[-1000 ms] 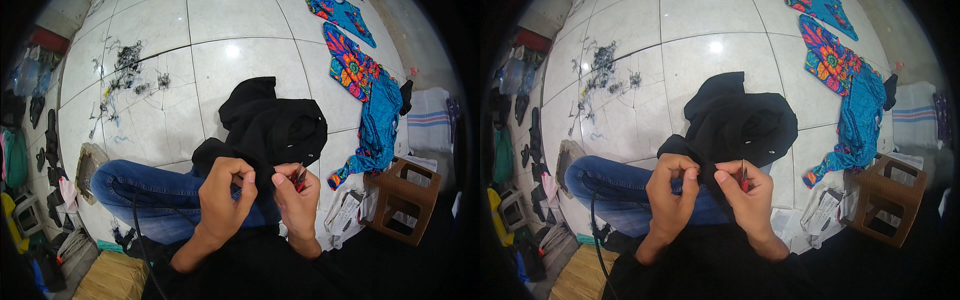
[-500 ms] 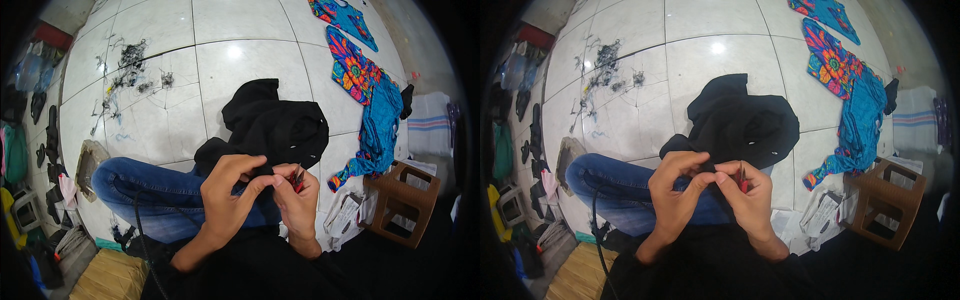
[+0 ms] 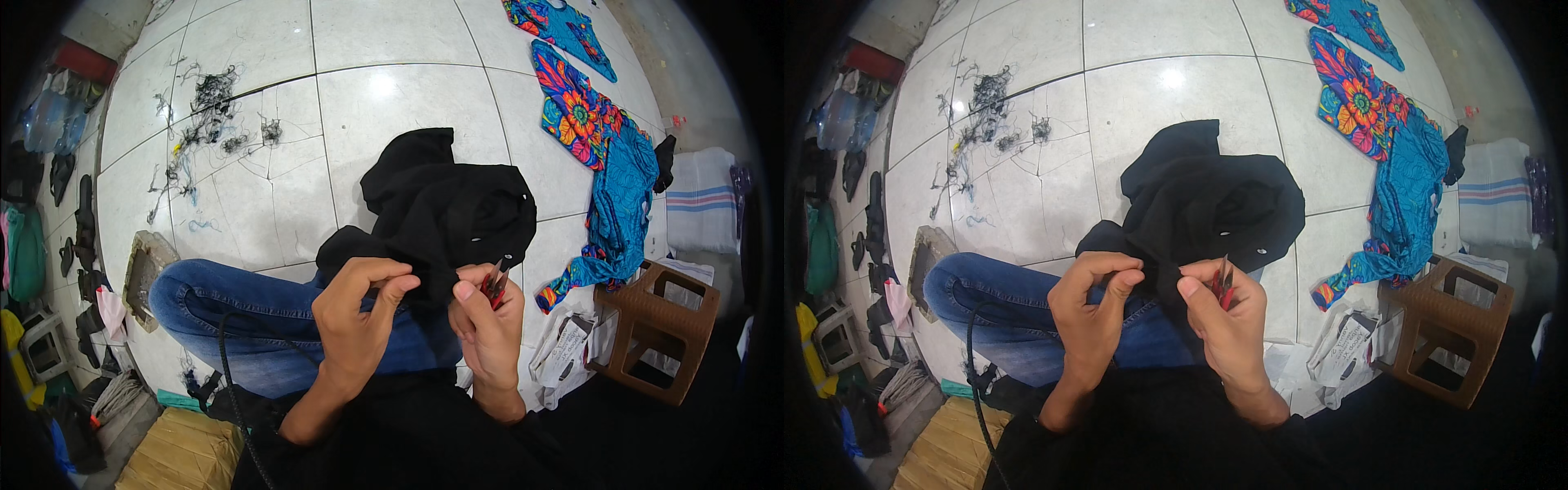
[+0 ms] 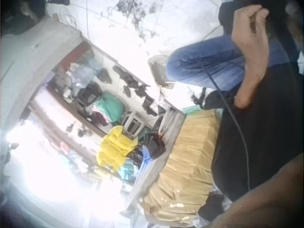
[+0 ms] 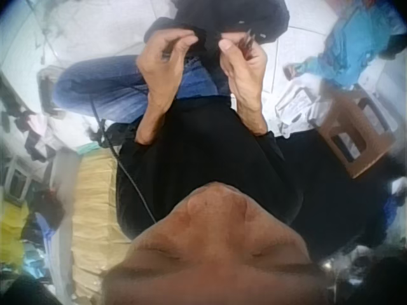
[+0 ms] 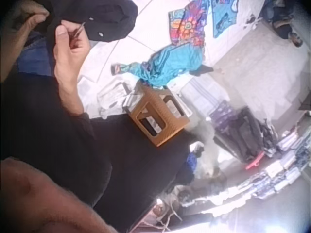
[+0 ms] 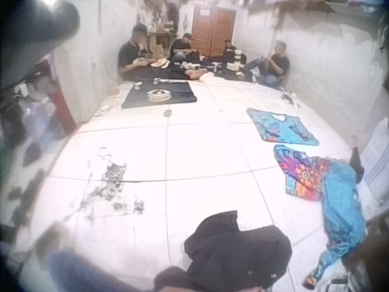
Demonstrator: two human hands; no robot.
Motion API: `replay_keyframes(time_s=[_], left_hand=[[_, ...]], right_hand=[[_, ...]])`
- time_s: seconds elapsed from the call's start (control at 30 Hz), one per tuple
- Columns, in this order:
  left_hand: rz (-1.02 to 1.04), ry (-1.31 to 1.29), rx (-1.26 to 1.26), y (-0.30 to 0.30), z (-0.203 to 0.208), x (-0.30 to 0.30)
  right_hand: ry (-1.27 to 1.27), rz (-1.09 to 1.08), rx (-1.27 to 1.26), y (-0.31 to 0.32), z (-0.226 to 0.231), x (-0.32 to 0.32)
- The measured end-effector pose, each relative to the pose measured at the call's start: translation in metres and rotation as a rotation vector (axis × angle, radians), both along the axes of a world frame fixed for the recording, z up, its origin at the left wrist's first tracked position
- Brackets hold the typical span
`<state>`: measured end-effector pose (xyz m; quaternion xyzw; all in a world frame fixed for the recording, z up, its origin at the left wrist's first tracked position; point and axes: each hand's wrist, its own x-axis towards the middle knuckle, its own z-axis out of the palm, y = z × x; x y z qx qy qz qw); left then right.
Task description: The person sits on the floor and uses red-handled scissors to trim loose threads from a black garment. They repeatedly pull and cut threads along the hem and edges, occasionally adjusting the fabric to reach new areas.
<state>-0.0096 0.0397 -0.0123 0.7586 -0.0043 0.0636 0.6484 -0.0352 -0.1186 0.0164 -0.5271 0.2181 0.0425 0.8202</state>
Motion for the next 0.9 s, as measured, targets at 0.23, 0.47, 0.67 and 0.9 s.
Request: replay_keyframes(time_s=[0.23, 0.47, 0.67, 0.9], left_hand=[[-0.151, -0.008, -0.074, -0.003, 0.009, 0.005], [-0.175, -0.022, 0.083, 0.0, 0.007, 0.005], [-0.321, 0.087, 0.133, 0.002, -0.003, 0.006], [-0.22, -0.021, 0.195, 0.008, -0.002, 0.01]], right_hand=[[0.011, 0.01, -0.009, -0.002, 0.0, -0.001], [-0.045, 0.009, -0.078, -0.004, 0.003, -0.004], [-0.175, 0.169, -0.297, 0.002, 0.013, -0.008], [-0.072, -0.078, 0.15, -0.023, 0.001, -0.005]])
